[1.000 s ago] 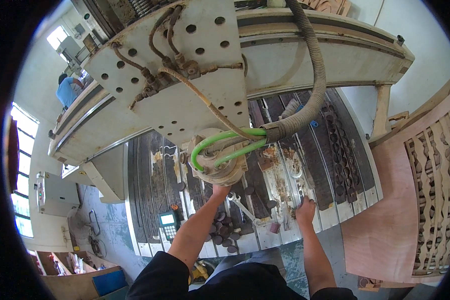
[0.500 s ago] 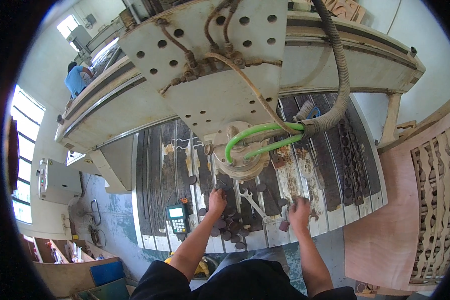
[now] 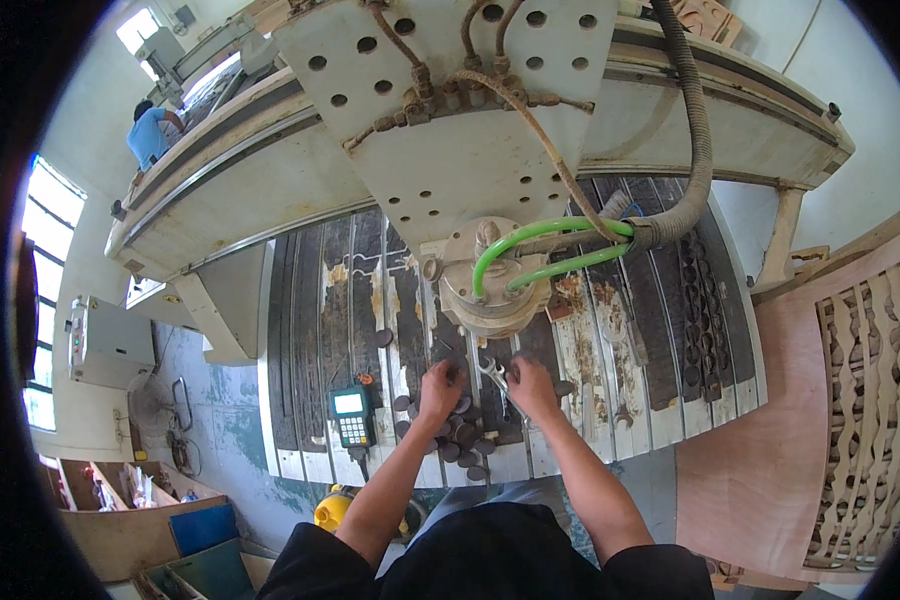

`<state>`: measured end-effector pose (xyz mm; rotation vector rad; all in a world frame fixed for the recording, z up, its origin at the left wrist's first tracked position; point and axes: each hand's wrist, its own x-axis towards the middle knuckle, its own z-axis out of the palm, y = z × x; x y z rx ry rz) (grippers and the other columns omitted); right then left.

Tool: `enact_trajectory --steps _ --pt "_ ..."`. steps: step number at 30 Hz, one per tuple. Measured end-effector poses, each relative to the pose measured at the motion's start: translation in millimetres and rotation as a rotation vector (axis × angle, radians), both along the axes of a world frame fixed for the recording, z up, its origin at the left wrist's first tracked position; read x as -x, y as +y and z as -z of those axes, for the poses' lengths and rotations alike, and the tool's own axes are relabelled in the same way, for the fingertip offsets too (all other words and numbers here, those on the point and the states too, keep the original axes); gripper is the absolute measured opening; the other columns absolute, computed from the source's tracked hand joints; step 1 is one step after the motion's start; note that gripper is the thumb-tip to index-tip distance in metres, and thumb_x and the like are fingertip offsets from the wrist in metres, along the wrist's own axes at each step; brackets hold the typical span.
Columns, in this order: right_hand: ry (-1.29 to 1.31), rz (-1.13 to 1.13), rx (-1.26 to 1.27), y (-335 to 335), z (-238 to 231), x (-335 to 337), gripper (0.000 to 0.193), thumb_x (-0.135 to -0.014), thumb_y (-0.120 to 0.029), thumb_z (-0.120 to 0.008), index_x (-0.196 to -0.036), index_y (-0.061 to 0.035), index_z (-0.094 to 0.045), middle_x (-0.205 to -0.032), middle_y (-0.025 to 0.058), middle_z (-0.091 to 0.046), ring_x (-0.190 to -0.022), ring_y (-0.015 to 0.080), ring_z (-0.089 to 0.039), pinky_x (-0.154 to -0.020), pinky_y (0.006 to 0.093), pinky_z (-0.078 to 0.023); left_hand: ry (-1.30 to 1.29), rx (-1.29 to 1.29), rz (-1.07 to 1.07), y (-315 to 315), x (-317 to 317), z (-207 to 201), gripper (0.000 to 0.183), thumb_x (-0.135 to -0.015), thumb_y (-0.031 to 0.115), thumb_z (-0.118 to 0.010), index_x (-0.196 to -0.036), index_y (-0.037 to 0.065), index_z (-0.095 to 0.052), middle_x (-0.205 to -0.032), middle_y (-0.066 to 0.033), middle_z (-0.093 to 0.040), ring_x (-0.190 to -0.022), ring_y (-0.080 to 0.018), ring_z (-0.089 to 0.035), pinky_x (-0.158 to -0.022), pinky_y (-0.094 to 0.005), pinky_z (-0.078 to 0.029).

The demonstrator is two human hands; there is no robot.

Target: Loosening and tightening the spindle collet on a CNC machine with wrenches to change or adjust bits.

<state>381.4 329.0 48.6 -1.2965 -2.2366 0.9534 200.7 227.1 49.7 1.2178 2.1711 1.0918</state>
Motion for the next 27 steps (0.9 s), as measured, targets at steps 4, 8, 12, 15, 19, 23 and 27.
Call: enact_trajectory --steps 4,8,12,15,19,23,27 --pt "-0.161 -0.038 0.088 -47 5 -21 0.014 -0.076 -0.013 -0.068 -0.080 -0.0002 -0.062 -0.075 0.0186 -0.063 -0.074 0.0367 -0.063 -0.069 0.0448 -0.049 0.027 0.033 0.018 -70 -5 -28 0.013 -0.078 0.008 -0.065 -0.087 -0.001 -0.063 -0.080 -0.0184 -0.061 -0.072 -0.0342 -0.061 -0.064 -0.0397 -0.049" --pt "-0.205 -0.106 0.120 -81 16 -37 0.017 -0.075 -0.012 -0.068 -0.086 -0.0004 -0.062 -0.082 0.0193 -0.062 -0.079 0.0376 -0.062 -0.073 0.0456 -0.049 -0.004 0.060 -0.018 -129 -1 -31 0.010 -0.079 0.005 -0.063 -0.087 -0.001 -0.062 -0.078 -0.0172 -0.060 -0.070 -0.0331 -0.061 -0.063 -0.0393 -0.048" --pt "-0.244 -0.113 0.108 -105 21 -43 0.026 -0.074 -0.010 -0.068 -0.096 0.0009 -0.060 -0.095 0.0198 -0.060 -0.091 0.0375 -0.059 -0.080 0.0441 -0.049 0.023 0.050 -0.055 -152 2 -28 0.007 -0.079 0.003 -0.061 -0.086 -0.001 -0.062 -0.076 -0.0164 -0.060 -0.067 -0.0310 -0.060 -0.061 -0.0383 -0.048" --pt "-0.177 -0.145 -0.035 -119 22 -45 0.027 -0.076 -0.011 -0.065 -0.098 0.0015 -0.057 -0.099 0.0225 -0.057 -0.094 0.0386 -0.058 -0.080 0.0458 -0.049 0.012 0.045 -0.046 -157 1 -33 0.008 -0.079 0.003 -0.061 -0.086 -0.001 -0.062 -0.075 -0.0164 -0.060 -0.068 -0.0309 -0.061 -0.061 -0.0383 -0.048" --pt "-0.212 -0.135 -0.054 -128 18 -36 0.027 -0.075 -0.011 -0.065 -0.098 0.0024 -0.059 -0.097 0.0219 -0.058 -0.091 0.0384 -0.058 -0.079 0.0454 -0.049 -0.018 0.037 -0.011 -163 1 -34 0.009 -0.078 0.003 -0.062 -0.086 -0.001 -0.062 -0.078 -0.0173 -0.061 -0.071 -0.0312 -0.062 -0.063 -0.0388 -0.049" --pt "-0.142 -0.049 -0.040 -118 11 -4 0.024 -0.077 -0.012 -0.065 -0.096 0.0018 -0.061 -0.091 0.0215 -0.059 -0.088 0.0383 -0.059 -0.079 0.0450 -0.048 0.069 0.002 0.044 -171 4 -37 0.009 -0.077 0.003 -0.064 -0.085 -0.001 -0.062 -0.079 -0.0177 -0.062 -0.072 -0.0332 -0.063 -0.065 -0.0397 -0.050" --pt "-0.117 -0.060 0.023 -86 6 44 0.023 -0.078 -0.012 -0.065 -0.096 0.0017 -0.062 -0.090 0.0211 -0.061 -0.088 0.0381 -0.059 -0.079 0.0452 -0.048 -0.004 0.035 0.023 -185 8 -40 0.009 -0.078 0.004 -0.064 -0.085 -0.001 -0.062 -0.080 -0.0178 -0.063 -0.073 -0.0337 -0.062 -0.065 -0.0399 -0.049"
